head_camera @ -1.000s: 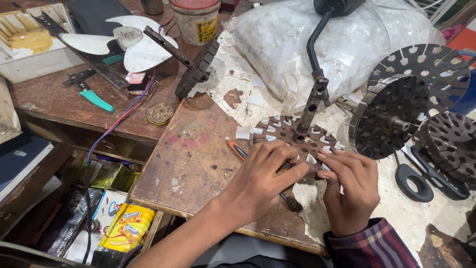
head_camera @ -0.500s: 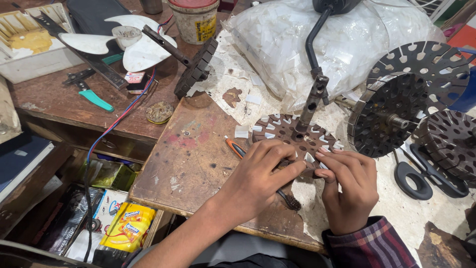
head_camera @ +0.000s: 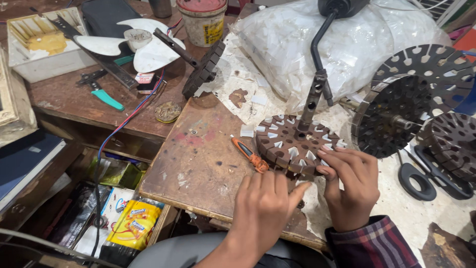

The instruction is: The person uses a small brush to clean the surface of a circular metal motor component, then places it aside. They then pick up another similar component and insert small white plastic pieces into its slots by hand, pressing them into place.

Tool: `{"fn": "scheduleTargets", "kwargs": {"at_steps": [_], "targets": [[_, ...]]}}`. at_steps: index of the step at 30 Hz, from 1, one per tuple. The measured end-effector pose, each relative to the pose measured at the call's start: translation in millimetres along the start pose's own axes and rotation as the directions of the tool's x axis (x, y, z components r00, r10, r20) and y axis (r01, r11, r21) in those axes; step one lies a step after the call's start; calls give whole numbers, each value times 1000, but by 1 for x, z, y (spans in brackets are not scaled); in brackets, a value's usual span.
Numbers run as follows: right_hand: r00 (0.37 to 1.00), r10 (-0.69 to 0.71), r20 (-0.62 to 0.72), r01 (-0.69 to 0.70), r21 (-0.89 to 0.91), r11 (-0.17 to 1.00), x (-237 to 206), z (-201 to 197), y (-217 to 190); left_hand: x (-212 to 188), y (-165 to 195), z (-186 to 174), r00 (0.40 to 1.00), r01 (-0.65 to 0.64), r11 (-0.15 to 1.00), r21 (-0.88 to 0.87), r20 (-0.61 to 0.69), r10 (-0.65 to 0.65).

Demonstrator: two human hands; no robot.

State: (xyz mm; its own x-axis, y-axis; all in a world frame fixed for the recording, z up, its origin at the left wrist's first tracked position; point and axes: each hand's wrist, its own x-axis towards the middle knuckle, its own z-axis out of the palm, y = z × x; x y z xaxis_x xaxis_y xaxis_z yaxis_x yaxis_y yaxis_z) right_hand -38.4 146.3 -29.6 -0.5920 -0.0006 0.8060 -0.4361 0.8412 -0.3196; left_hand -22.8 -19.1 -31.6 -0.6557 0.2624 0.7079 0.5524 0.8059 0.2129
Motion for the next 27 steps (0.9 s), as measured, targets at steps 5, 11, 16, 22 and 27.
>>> {"fn": "scheduleTargets", "kwargs": {"at_steps": [5,11,16,22,27], "targets": [[1000,-10,3,10,-6,1000,0,0,3,5,12,13,990,130,990,48,42,-132],[1000,-8,10,8,-13,1000,-1,0,7,6,13,13,989,149,982,-113,15,-149],[997,31,70,-32,9,999,-4,-1,16,7,14,15,991,131,983,-128,26,-129],[985,54,165,-78,140,987,-5,2,34,6,11,12,1000,11,995,-104,-15,-13],[968,-35,248,-18,211,977,-2,2,39,7,9,12,996,81,971,-225,-25,-89]]}}
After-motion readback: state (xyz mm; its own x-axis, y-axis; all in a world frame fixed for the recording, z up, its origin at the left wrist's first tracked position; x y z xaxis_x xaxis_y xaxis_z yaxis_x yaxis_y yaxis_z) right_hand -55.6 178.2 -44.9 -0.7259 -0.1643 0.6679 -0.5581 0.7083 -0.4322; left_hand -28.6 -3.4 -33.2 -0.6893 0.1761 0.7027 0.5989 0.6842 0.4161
